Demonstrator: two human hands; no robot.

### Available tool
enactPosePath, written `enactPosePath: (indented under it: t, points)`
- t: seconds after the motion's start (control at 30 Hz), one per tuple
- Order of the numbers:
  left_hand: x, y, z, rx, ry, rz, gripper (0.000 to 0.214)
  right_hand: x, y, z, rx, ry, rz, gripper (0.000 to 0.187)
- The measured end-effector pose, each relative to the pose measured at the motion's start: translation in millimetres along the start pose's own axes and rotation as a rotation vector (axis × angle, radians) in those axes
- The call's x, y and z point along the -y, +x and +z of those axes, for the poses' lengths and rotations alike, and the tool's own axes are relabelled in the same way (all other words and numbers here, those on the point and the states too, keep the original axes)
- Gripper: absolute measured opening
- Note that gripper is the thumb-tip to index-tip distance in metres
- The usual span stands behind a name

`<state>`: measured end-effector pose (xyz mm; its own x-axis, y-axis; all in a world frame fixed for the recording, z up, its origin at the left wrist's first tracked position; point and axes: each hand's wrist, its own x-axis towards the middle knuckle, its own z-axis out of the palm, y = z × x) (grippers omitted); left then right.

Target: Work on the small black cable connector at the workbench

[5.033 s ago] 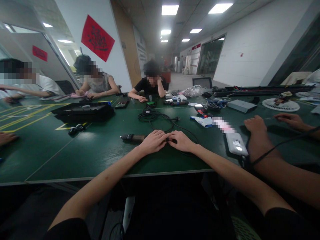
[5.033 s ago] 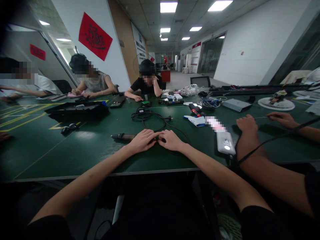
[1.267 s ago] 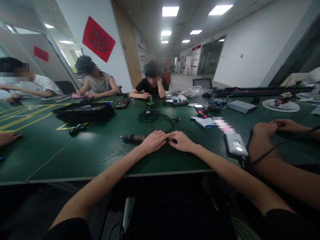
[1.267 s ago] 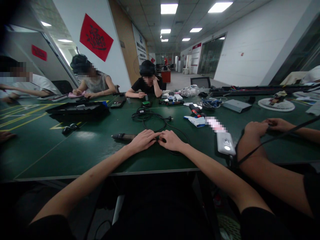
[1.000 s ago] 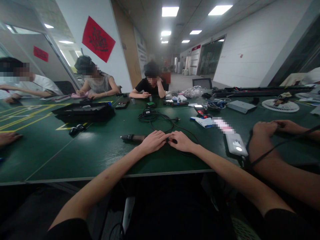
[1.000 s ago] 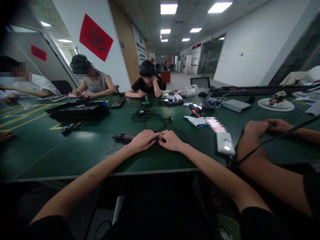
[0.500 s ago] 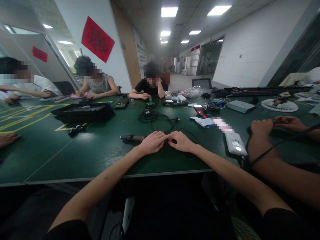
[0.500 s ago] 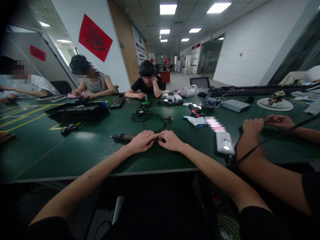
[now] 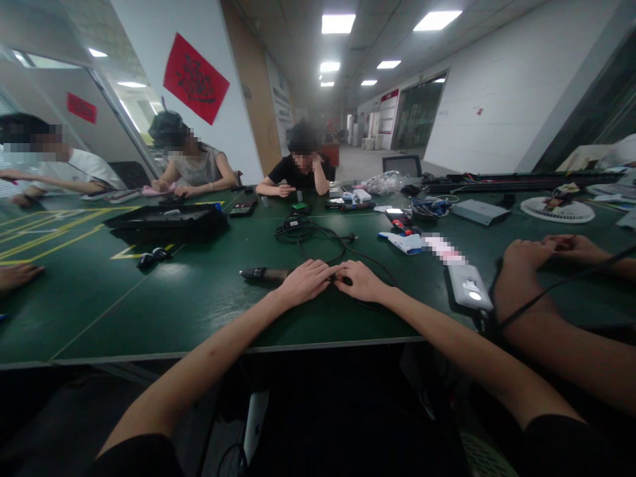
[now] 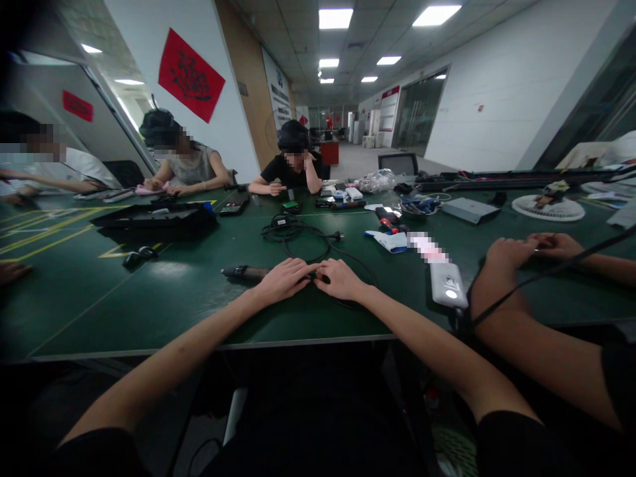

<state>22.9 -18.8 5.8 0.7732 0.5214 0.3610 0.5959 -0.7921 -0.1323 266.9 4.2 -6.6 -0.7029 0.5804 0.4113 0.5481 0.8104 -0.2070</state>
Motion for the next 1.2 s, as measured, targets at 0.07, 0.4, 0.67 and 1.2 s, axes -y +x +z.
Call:
enactPosePath:
  t: [0.07, 0.4, 0.67, 1.2]
  points:
    - [-0.1, -0.2, -0.7, 0.001, -0.011, 0.012, 0.061, -0.1, 0.0, 0.0, 0.004, -0.003, 0.004, 0.013]
    - [-0.9, -1.0, -0.9, -0.005, -0.022, 0.024, 0.059, -1.7, -0.3, 0.8, 0.008, -0.005, 0.005, 0.016]
    - [-0.1, -1.0, -0.5, 0.002, -0.005, 0.025, 0.060, -1.6, -0.2, 0.8, 0.003, -0.010, 0.000, 0.016]
    - [1.3, 0.2, 3.4, -0.002, 0.022, 0.005, 0.058, -4.4, -0.2, 3.0, -0.023, 0.008, -0.031, 0.013]
